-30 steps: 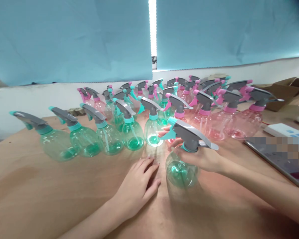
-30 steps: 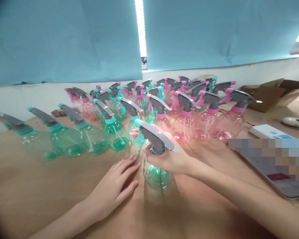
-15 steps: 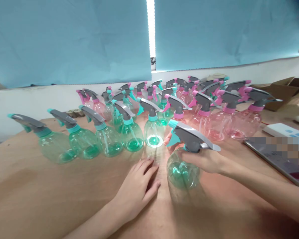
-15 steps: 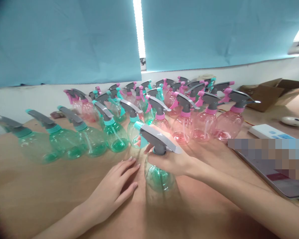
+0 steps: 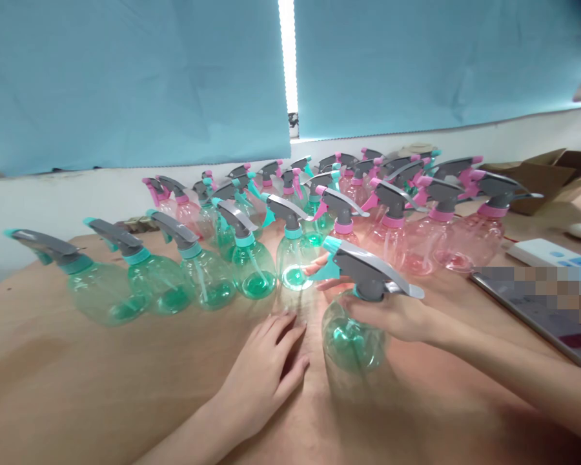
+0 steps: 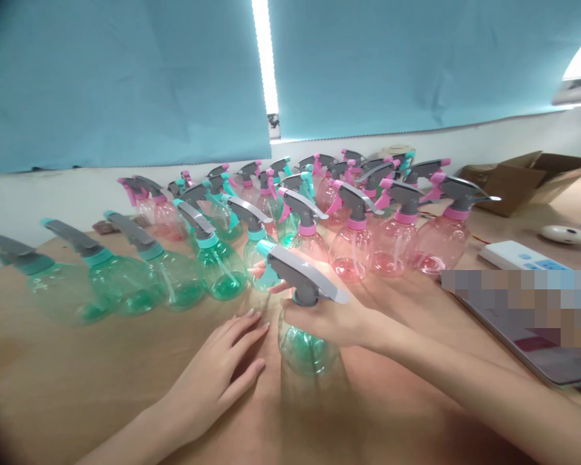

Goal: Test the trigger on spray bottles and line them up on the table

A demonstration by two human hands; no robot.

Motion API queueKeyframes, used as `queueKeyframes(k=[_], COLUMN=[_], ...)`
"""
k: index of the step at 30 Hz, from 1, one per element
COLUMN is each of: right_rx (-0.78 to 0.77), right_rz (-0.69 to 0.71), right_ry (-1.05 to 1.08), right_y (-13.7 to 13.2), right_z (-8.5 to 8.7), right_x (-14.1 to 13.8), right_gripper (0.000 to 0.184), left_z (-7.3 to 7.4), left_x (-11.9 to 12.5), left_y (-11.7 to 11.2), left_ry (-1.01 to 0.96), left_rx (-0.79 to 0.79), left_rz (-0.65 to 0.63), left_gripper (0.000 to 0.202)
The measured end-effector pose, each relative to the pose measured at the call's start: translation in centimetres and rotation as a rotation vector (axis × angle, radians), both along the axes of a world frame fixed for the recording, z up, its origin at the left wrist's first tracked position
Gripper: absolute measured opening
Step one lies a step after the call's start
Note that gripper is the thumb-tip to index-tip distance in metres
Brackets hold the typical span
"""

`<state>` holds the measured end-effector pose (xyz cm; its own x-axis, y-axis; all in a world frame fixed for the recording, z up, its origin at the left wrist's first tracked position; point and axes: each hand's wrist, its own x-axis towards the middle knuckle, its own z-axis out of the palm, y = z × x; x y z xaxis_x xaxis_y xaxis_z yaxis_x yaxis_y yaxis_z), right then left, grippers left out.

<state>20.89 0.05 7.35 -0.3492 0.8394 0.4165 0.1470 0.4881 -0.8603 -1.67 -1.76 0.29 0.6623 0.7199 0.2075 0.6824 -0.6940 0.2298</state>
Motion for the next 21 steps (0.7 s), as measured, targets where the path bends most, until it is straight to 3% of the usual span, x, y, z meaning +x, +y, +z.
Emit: queueKeyframes(k=[10,16,21], right_rx=[0.040,0.022,-0.013], right_rz=[0.039,0.034,0.022], right_ry=[0.024,0.029,0.009], right_y=[0.4,0.3,0.2], right_z=[-0.7,-0.2,-0.9], right_x=[-0.1,-0.3,-1.3], right_gripper=[0.058,0.057,0.050], left_z=[-0.3,-0.1,0.3], left_x=[-0.2,-0.2,0.1], left_y=[0.1,0.1,-0.5], left_ry=[-0.017,-0.057,-0.230], left_rx=[0.004,-0.061,-0.169], left_rz=[0.001,0.014,0.012], left_gripper=[0.037,0.040,0.054])
